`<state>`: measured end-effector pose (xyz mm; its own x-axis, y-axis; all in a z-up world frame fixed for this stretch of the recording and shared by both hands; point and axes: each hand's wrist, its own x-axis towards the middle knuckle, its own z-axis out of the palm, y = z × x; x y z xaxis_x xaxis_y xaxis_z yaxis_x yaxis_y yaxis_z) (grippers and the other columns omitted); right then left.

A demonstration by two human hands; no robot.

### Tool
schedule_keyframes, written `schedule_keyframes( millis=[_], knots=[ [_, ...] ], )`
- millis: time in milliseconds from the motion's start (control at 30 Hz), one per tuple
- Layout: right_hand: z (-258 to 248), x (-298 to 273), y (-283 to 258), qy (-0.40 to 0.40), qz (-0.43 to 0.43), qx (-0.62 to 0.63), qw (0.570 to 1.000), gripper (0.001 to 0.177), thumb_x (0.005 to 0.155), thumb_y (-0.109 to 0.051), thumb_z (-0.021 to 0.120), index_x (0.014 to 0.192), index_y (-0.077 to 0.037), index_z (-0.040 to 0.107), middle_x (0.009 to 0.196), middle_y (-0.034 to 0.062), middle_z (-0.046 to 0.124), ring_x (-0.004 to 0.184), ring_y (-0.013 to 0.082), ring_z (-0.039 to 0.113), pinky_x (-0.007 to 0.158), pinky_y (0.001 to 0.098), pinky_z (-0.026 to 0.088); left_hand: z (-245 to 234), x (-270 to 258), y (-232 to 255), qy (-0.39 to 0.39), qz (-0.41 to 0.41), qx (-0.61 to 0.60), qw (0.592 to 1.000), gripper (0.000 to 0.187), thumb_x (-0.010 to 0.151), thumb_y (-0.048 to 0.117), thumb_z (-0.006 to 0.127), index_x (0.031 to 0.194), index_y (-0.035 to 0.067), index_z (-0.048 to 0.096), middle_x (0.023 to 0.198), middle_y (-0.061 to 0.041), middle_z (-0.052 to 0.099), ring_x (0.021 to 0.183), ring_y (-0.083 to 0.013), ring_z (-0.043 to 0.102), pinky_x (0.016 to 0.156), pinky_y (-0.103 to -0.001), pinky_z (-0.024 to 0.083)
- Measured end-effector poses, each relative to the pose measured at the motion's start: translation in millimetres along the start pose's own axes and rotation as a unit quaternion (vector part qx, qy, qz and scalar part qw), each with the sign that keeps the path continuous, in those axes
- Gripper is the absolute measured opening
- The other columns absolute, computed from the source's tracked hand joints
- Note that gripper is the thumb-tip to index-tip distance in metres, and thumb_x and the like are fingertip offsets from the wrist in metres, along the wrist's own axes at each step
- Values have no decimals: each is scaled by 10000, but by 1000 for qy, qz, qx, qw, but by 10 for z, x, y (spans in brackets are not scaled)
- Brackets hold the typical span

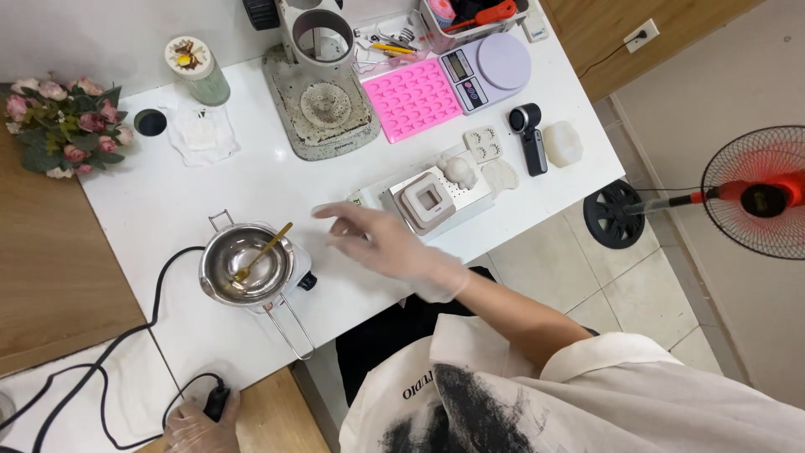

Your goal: The recorder prepares candle molds and heats wax for candle making.

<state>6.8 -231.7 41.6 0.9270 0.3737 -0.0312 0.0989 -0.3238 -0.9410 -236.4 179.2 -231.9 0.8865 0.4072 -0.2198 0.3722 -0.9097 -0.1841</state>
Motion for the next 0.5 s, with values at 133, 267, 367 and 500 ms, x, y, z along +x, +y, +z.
schedule_keyframes(
  millis=[133, 267, 367, 500],
  knots=[
    [-1028, -151, 191, 32, -27, -44, 998, 328, 1029, -118, 642, 1355, -84, 626, 1093, 32, 709, 941, 102, 687, 856, 278, 579, -188, -280, 147, 41, -42, 19, 998, 817, 763, 699, 760, 1336, 129, 641, 1164, -140, 634, 1136, -320, 622, 949, -508, 529],
    [-1915, -113, 437, 75, 172, -86, 979, 414, 931, -172, 718, 1331, -79, 667, 1141, 68, 722, 935, 162, 639, 817, 299, 553, -528, -638, 423, 88, -99, 49, 990, 891, 719, 706, 770, 1364, 107, 635, 1201, -138, 627, 1160, -321, 611, 961, -512, 516],
    [-2238, -62, 840, -10, 159, -165, 973, 568, 844, -199, 804, 1364, -66, 621, 1259, 70, 691, 1082, 193, 639, 921, 312, 526, -1518, -817, 1138, 108, -173, -73, 976, 691, 837, 545, 770, 1297, 51, 621, 1190, -178, 611, 1163, -348, 582, 967, -506, 481],
    [-2299, -92, 1434, -111, 112, -107, 982, 722, 762, -172, 843, 1420, -62, 567, 1265, 76, 672, 1136, 187, 658, 993, 312, 518, -3224, -1136, 2322, 167, -163, -653, 720, 298, 1137, 316, 631, 1212, 32, 580, 1181, -127, 683, 1192, -204, 659, 1108, -341, 510]
  ],
)
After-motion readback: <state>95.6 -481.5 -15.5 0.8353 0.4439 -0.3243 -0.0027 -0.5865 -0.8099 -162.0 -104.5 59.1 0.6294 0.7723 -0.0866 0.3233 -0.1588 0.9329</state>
